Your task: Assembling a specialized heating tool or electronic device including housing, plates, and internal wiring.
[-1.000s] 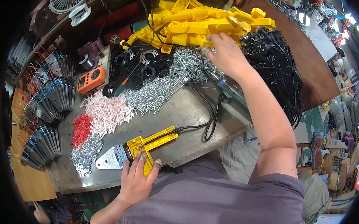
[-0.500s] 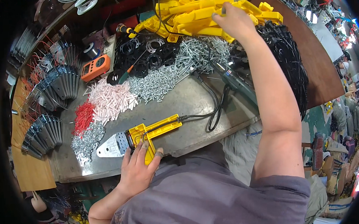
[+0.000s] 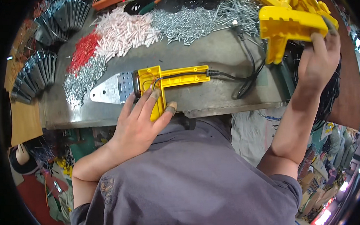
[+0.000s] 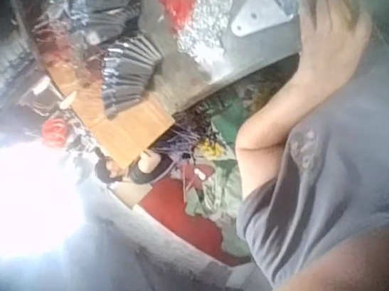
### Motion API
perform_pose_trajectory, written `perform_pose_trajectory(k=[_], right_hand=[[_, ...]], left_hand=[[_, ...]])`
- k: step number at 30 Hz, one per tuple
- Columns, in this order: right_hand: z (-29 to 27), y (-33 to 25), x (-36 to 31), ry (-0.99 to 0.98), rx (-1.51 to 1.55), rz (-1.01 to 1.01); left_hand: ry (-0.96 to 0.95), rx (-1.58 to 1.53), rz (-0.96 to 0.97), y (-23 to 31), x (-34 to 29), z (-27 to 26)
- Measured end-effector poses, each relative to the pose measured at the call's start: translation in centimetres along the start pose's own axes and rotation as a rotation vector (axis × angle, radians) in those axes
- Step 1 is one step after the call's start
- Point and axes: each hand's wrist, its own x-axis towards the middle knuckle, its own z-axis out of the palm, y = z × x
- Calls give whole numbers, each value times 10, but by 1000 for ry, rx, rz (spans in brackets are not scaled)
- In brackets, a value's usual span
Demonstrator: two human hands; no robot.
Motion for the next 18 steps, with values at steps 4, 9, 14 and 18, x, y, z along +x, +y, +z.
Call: perform_pose_trajectory(k=[4, 9, 14, 18], right_hand=[[27, -31, -78, -412, 421, 325], [65, -33, -146, -1338, 523, 190], [61, -17, -135, -820, 315, 316], [89, -6, -128, -299, 518, 429]], left_hand=[[33, 4, -22, 1, -4, 3], [20, 3, 9, 0, 1, 0], [46, -16, -21, 1, -1, 4], [66, -18, -11, 1, 3, 3]])
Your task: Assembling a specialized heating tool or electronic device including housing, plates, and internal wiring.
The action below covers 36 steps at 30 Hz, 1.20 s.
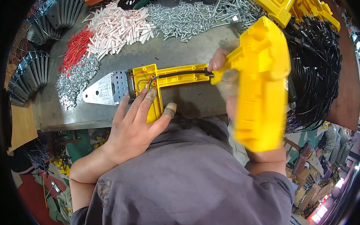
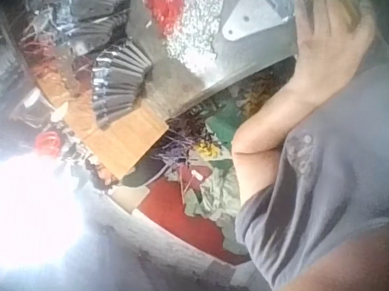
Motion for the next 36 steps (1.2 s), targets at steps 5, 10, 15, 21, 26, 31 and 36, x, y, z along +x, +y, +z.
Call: perform_pose_trajectory(k=[5, 10, 15, 21, 26, 31, 36], right_hand=[[9, 19, 4, -149, -520, -254], [28, 17, 14, -520, -1054, -345], [51, 15, 18, -640, -1363, -221], [46, 17, 18, -734, -1424, -322], [52, 25, 11, -700, -1515, -401], [39, 21, 13, -791, -1432, -421], [37, 24, 11, -762, -1425, -438]], left_hand=[[-3, -26, 38, -5, -5, 2], [-73, 17, 44, 0, -12, 10], [-74, -12, 66, -2, -16, 5], [75, -252, 174, -17, -25, 1], [320, -242, 378, -39, -44, -2], [78, -223, 243, -57, 20, -11], [-133, -229, 170, -57, 30, -12]])
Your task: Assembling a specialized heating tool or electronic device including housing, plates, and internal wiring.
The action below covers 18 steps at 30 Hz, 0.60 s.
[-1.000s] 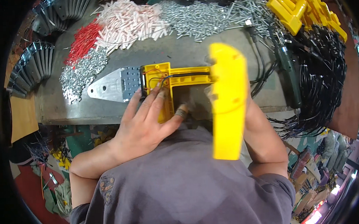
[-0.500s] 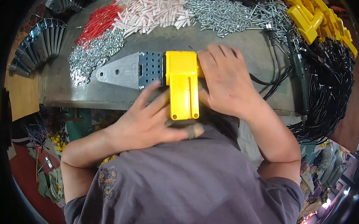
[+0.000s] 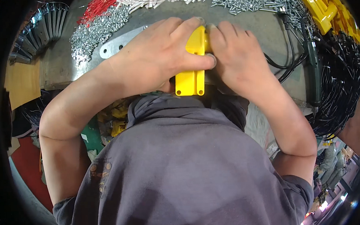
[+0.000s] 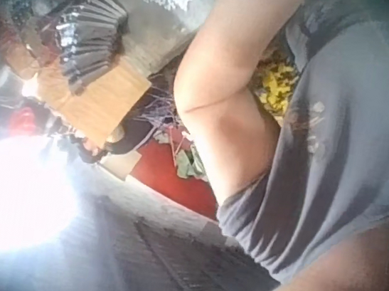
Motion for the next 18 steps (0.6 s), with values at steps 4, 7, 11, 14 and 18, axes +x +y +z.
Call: perform_pose_trajectory(k=[4, 7, 11, 14, 18], right_hand=[[0, -1, 6, -11, -53, 31], [0, 1, 8, 70, -71, -18], [-11, 2, -7, 24, -95, -40], [-9, 8, -11, 0, -19, -8], [-17, 30, -4, -15, 365, 6]], left_hand=[[86, 32, 2, 2, -1, 5], [127, 59, 5, 6, -4, 1], [78, 7, 18, 19, -2, 0], [37, -16, 7, 20, 5, 0], [22, -16, -19, 21, 3, 2]])
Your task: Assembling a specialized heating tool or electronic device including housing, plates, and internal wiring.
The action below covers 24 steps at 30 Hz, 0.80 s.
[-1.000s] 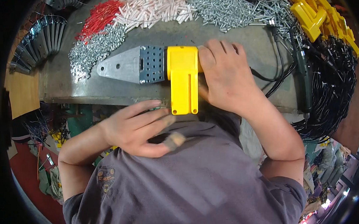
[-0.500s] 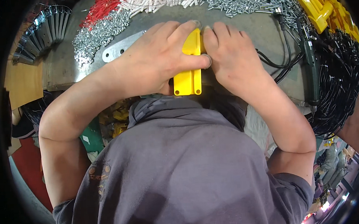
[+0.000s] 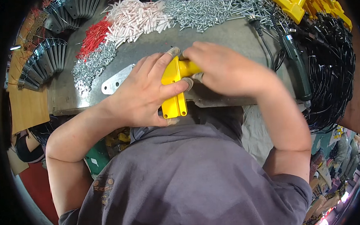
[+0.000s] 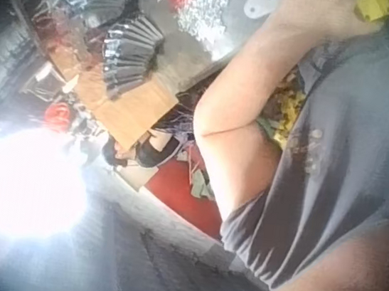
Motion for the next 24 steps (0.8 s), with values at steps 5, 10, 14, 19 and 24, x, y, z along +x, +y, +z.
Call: perform_pose_trajectory(k=[5, 10, 14, 19, 24], right_hand=[[-13, 51, 33, 58, -132, 37], [-5, 58, 36, 50, -236, -14], [-7, 60, 34, -9, -241, -63], [-39, 26, 37, 5, -168, 191], [-38, -26, 2, 106, 354, 136]], left_hand=[[36, -32, -6, 1, 1, 0], [60, -5, -22, 2, -3, -6], [203, -243, -123, -18, 17, -11], [317, -79, -219, -68, 80, 3], [203, -9, -219, -78, 106, 18]])
